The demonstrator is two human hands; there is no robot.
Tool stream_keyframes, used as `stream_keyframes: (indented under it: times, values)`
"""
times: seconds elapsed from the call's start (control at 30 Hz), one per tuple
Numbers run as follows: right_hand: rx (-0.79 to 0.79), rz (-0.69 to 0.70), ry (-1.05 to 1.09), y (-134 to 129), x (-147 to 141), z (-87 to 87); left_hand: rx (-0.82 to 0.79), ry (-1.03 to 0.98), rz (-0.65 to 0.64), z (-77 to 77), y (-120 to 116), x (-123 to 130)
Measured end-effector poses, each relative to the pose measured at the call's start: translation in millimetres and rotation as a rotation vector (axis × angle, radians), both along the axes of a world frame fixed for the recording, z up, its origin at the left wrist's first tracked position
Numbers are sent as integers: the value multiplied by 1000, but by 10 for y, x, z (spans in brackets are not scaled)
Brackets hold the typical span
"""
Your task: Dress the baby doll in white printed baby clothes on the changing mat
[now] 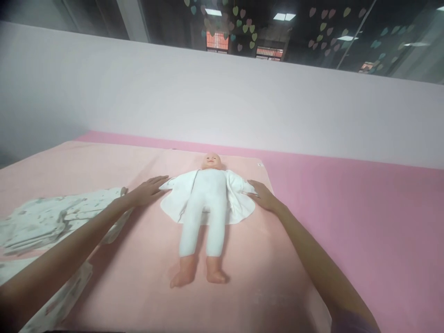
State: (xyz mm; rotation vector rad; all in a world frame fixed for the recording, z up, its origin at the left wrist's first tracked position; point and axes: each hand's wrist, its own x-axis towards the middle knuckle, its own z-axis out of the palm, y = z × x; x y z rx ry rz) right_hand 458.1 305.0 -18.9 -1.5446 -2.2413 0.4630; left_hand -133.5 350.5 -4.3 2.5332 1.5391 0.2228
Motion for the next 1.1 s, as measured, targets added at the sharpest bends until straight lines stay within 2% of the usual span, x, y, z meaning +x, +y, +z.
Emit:
stream_keyframes:
  times: [0.1, 0.2, 0.27, 0.37, 0.4, 0.47, 0.53, 0.67, 0.73, 0.77, 0.83, 0.9, 0.97, 1.03, 1.1]
  values:
    - [-35, 15, -39, 154, 11, 8, -26, 38, 94, 0, -47, 137]
    - [-19, -35, -110, 92, 45, 37, -33, 119, 197, 88, -133, 173]
    - [86, -86, -145, -99, 36, 50, 18, 160, 265, 150, -259, 181]
    - [302, -236, -112, -504, -57, 41, 192, 152, 403, 204, -563, 275]
    - [315, -286, -88, -628, -109, 32, 227, 131, 437, 212, -673, 339]
    - [244, -337, -57, -804, -241, 16, 184, 57, 459, 218, -853, 502]
    - [112, -333, -66, -861, -392, 22, 74, -36, 451, 219, -938, 670]
    - [-191, -261, -122, -760, -614, 164, -151, -131, 449, 232, -858, 833]
    - [-299, -211, -60, -711, -668, 310, -238, -278, 410, 276, -802, 859]
    - [-298, -210, 10, -701, -699, 397, -215, -392, 402, 311, -794, 892]
    - [-179, -237, 195, -708, -814, 584, -26, -616, 388, 402, -836, 1043]
    - [54, -214, 343, -754, -1023, 758, 201, -717, 280, 493, -951, 1309]
    - [225, -19, 353, -847, -1286, 882, 283, -642, 13, 553, -1123, 1600]
    - [225, 309, 213, -996, -1496, 928, 257, -448, -289, 578, -1329, 1779]
    - [162, 524, 65, -1178, -1555, 897, 202, -331, -467, 588, -1540, 1761]
